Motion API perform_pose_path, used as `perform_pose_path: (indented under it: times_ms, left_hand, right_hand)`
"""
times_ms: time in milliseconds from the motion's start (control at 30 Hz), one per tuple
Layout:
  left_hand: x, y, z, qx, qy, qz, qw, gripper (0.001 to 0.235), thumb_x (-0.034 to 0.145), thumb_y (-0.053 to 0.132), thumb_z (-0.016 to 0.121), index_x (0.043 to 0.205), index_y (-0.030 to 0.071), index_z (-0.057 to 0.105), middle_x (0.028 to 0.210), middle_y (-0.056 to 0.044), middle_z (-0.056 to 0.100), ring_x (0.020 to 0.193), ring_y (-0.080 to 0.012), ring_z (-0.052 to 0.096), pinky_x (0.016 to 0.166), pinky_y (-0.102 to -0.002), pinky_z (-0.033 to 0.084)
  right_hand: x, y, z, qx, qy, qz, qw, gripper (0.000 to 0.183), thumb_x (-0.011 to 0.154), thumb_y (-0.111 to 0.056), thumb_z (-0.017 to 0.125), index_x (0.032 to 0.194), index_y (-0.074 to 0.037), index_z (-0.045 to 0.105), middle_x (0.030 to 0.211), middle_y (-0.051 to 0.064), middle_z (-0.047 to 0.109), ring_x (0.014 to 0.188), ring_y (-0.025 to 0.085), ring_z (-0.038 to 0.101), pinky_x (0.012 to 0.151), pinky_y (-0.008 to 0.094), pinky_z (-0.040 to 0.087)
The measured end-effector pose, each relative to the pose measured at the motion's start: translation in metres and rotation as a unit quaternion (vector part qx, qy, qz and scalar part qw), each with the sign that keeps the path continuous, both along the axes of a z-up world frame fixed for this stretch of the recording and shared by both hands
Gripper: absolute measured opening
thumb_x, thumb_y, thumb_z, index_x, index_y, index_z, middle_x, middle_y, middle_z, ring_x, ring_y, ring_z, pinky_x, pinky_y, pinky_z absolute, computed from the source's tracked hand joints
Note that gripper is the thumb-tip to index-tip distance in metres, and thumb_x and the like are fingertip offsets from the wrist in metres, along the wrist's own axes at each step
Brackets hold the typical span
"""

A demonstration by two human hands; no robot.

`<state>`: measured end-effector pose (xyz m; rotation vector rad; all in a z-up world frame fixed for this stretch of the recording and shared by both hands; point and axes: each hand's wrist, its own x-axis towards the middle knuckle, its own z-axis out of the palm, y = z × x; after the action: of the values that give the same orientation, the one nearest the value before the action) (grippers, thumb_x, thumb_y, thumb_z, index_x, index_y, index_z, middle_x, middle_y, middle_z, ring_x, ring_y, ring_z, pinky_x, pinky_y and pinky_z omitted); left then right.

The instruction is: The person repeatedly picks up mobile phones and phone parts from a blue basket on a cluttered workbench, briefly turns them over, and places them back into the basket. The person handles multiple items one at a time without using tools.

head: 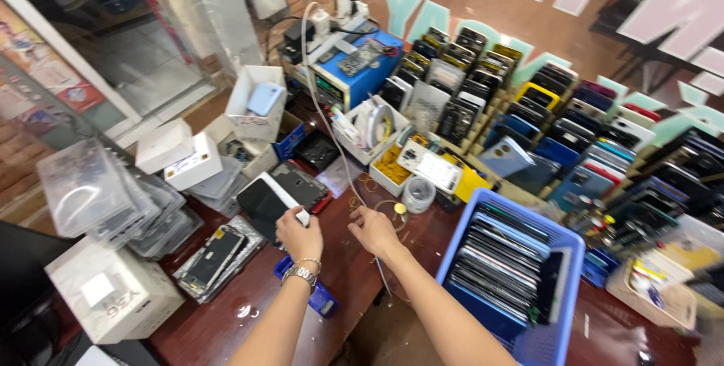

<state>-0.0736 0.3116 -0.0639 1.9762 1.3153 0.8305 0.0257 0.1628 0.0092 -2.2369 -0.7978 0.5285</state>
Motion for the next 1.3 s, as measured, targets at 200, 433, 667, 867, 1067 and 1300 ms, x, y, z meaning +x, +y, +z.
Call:
perform_pose_path:
  times_ms: [200,433,667,867,1067,1300]
  left_hand:
    - [-0.033,0.080,-0.047,-0.070,-0.005,0.111,0.991,0.067,0.083,0.021,0.075,0.140,-0.004,0.051,0.138,-0.030,0.051,0.132,-0.0449,0.044,0.113,-0.050,0.034]
    - [-0.041,0.115,-0.071,-0.185,-0.008,0.106,0.977,0.057,0.084,0.019,0.071,0.133,-0.006,0.058,0.127,-0.028,0.063,0.120,-0.0400,0.061,0.106,-0.044,0.047]
    - [-0.049,0.130,-0.080,-0.214,-0.018,0.085,0.973,0.046,0.084,0.017,0.071,0.124,-0.005,0.067,0.110,-0.021,0.075,0.104,-0.0321,0.073,0.095,-0.039,0.054]
    - [-0.052,0.141,-0.055,-0.262,-0.076,0.093,0.957,0.049,0.087,0.032,0.076,0.120,-0.004,0.068,0.102,-0.015,0.076,0.096,-0.0263,0.073,0.087,-0.036,0.054]
    - [-0.040,0.118,0.025,-0.438,-0.227,-0.033,0.869,0.070,0.079,0.047,0.079,0.130,0.001,0.065,0.101,-0.009,0.070,0.087,-0.0179,0.066,0.075,-0.036,0.053]
    - [-0.016,0.075,0.057,-0.564,-0.243,-0.178,0.769,0.065,0.082,0.043,0.077,0.135,0.014,0.053,0.114,-0.001,0.065,0.102,-0.0163,0.061,0.089,-0.039,0.055]
  right_hand:
    - [-0.012,0.086,-0.036,0.029,0.081,0.046,0.995,0.030,0.087,-0.017,0.071,0.114,-0.003,0.073,0.103,0.012,0.078,0.098,0.024,0.077,0.088,0.036,0.059]
    - [-0.027,0.158,-0.070,0.045,0.105,0.036,0.993,0.035,0.087,-0.016,0.073,0.120,-0.003,0.069,0.110,0.013,0.077,0.103,0.022,0.075,0.092,0.034,0.058]
    - [-0.024,0.183,-0.068,-0.073,0.115,0.013,0.991,0.040,0.085,-0.020,0.077,0.122,-0.008,0.068,0.111,0.011,0.075,0.107,0.025,0.071,0.095,0.036,0.055]
    - [-0.018,0.184,-0.071,0.100,0.305,0.028,0.947,0.043,0.085,-0.013,0.078,0.124,-0.003,0.065,0.113,0.009,0.073,0.105,0.017,0.068,0.091,0.030,0.053]
    - [-0.035,0.148,-0.019,0.178,0.262,0.066,0.946,0.041,0.086,-0.013,0.077,0.122,-0.003,0.060,0.111,0.011,0.068,0.099,0.016,0.064,0.085,0.030,0.054]
    - [-0.019,0.077,0.027,0.210,0.295,0.050,0.931,0.049,0.088,-0.025,0.077,0.129,-0.005,0.059,0.123,0.008,0.067,0.114,0.016,0.064,0.098,0.032,0.053]
